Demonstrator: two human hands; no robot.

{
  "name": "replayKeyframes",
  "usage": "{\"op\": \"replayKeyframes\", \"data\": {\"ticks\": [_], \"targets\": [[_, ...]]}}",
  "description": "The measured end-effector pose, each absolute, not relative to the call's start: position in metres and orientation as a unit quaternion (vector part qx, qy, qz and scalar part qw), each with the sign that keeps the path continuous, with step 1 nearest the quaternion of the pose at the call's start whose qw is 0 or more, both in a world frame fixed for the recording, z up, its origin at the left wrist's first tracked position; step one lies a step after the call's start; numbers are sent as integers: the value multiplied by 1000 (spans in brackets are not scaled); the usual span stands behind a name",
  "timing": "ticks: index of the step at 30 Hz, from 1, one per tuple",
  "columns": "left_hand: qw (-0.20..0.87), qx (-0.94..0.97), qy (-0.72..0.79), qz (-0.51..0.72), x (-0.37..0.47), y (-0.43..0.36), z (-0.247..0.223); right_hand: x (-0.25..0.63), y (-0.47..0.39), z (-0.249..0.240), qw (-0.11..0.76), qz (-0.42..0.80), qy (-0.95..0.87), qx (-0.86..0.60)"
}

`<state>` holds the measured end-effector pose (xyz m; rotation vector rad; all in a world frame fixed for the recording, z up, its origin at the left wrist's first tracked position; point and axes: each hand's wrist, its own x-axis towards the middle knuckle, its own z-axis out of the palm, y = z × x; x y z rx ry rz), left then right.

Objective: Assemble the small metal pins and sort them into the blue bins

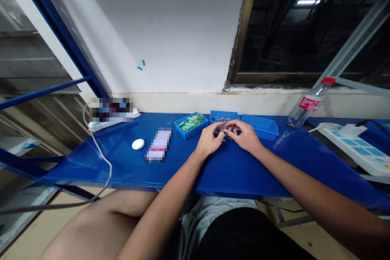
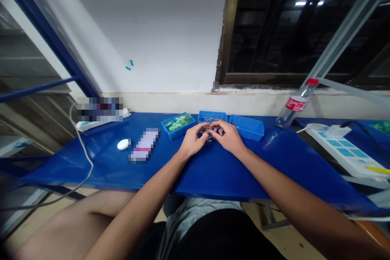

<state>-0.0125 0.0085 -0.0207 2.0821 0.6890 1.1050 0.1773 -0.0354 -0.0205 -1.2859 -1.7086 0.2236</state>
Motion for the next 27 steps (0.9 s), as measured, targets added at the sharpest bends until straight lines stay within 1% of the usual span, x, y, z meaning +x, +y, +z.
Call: {"op": "replayKeyframes", "data": {"ticks": [5,12,14,20,24,27], "targets": [[364,777,295,421,-17,8,-16,177,-35,-22,526,123,-671,-508],[408,744,288,442,-17,13,-21,173,-36,-18,519,142,-687,-489],[402,746,292,444,-17,13,-22,171,-36,-18,520,149,-686,-486],[368,746,307,463,-17,10,-17,169,-34,-19,495,83,-697,-512],[320,775,334,430,-20,5,-12,172,-33,-19,491,74,-705,-507],[315,796,325,402,-21,4,-12,171,-34,-17,504,100,-702,-493]]}}
